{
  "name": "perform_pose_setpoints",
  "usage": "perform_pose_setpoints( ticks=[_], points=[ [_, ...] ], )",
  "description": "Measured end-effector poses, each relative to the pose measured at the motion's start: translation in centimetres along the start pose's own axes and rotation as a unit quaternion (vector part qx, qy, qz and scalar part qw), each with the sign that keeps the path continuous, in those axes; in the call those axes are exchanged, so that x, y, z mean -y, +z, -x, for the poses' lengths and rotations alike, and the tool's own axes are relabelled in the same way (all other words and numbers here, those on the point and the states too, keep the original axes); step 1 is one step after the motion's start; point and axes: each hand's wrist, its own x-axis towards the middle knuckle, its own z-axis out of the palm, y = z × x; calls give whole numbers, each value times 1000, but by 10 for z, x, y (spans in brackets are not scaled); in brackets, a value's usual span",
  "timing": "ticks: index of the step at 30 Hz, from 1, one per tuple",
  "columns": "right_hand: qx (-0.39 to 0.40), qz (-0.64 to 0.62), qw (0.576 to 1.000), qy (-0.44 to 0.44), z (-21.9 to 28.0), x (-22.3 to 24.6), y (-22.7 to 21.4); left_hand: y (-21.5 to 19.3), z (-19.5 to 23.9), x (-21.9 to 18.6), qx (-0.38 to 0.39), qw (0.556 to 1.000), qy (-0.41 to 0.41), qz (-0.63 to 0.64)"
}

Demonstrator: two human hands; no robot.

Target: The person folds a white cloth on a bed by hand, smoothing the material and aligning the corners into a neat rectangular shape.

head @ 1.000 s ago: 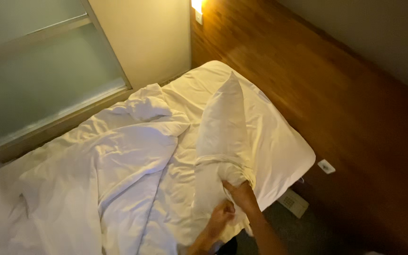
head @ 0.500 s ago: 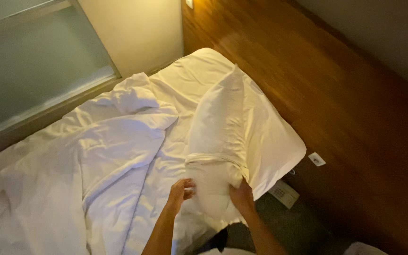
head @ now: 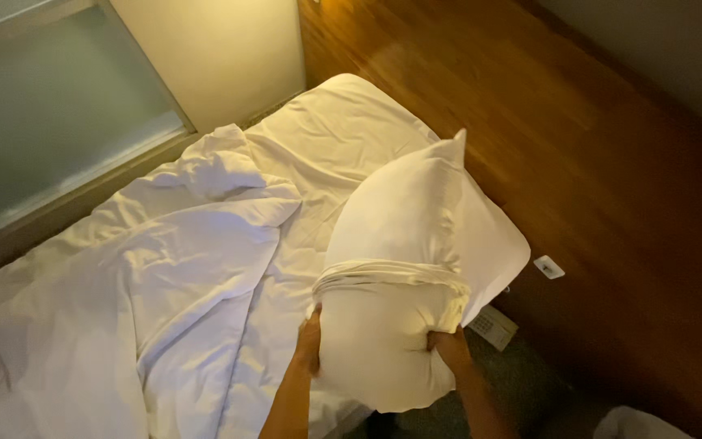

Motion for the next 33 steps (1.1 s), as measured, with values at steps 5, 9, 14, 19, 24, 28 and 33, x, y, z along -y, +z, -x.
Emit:
perform_pose_setpoints(
  ticks=[5,9,14,19,24,28,33],
  points=[
    [-35,10,996,85,50,97,-27,5,-26,-8,-162,919,318,170],
    [0,-52,999,7,-47,5,14,-10,-40,-33,-212,912,316,155],
    [122,-147,978,-90,11,99,75,-48,-165,8,-388,879,219,-173],
    [92,53,992,-70,-95,-10,110,-47,-201,30,-503,764,329,-235],
    [-71,-35,987,-137,-67,63,94,1,-171,-14,-498,505,657,-254],
    [31,95,929,-357,-70,102,87,58,-118,-48,-241,621,645,-376],
    [76,179,921,-339,-78,99,86,74,-144,-49,-174,602,550,-553]
  ],
)
